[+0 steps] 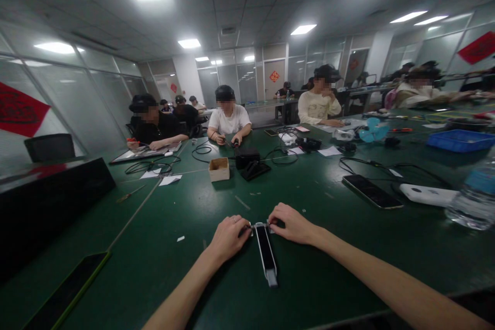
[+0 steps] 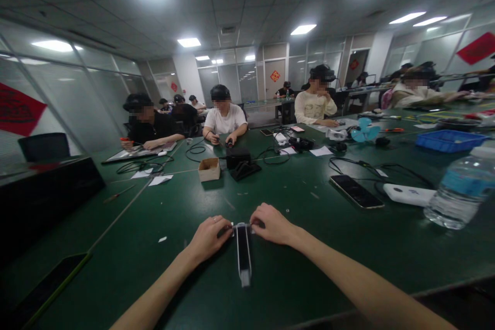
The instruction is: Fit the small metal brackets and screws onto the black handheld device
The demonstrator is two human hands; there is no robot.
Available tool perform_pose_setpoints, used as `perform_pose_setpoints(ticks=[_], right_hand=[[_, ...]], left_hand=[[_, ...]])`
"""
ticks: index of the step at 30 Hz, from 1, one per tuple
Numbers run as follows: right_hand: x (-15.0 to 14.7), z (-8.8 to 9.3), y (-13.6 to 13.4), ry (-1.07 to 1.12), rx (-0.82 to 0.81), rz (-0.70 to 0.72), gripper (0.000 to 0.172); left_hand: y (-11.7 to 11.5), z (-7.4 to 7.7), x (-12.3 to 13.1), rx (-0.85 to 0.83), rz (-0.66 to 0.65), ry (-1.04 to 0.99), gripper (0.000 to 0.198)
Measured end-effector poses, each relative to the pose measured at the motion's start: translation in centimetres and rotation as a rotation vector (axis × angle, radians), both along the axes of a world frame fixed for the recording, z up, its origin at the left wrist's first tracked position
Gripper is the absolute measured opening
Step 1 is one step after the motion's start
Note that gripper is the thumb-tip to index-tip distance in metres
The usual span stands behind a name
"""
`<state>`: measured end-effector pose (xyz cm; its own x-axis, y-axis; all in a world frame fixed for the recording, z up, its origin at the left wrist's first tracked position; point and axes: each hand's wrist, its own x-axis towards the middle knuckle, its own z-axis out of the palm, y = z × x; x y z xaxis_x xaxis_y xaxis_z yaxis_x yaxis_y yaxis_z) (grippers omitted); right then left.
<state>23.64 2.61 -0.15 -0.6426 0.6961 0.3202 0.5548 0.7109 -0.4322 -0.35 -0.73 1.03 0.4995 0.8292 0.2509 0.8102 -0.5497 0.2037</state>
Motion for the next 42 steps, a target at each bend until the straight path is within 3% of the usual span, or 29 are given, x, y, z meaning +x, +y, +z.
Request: perform_pose_setpoints(ticks=[16,21,25,28,33,42], right_hand=[[0.0,0.2,-0.2,-0.009,-0.026,-0.008,0.015],[0.8,1.6,0.2,-0.081,-0.032,-0.015,0.02],[3.4,2.9,1.5,-0.161,-0.029,-0.176,0.026],[5.9,3.2,2.6,-0.311,-0.127,-0.317,0.024],[7.9,2.9,3.3,-0.358,-0.357,-0.365,0.016],[8.1,2.6,3.4,-0.366,-0.378,-0.442,0.01]], left_hand=[[0.1,-0.4,0.1,-0.021,-0.002,-0.001,0.018],[0.0,-0.2,0.2,-0.021,0.011,-0.008,0.018],[0.0,-0.2,0.2,-0.029,0.007,-0.005,0.018],[0.0,-0.3,0.2,-0.042,0.013,-0.015,0.019],[-0.2,-0.1,0.3,-0.055,0.025,-0.033,0.02],[0.0,-0.4,0.3,-0.052,0.03,-0.036,0.019]])
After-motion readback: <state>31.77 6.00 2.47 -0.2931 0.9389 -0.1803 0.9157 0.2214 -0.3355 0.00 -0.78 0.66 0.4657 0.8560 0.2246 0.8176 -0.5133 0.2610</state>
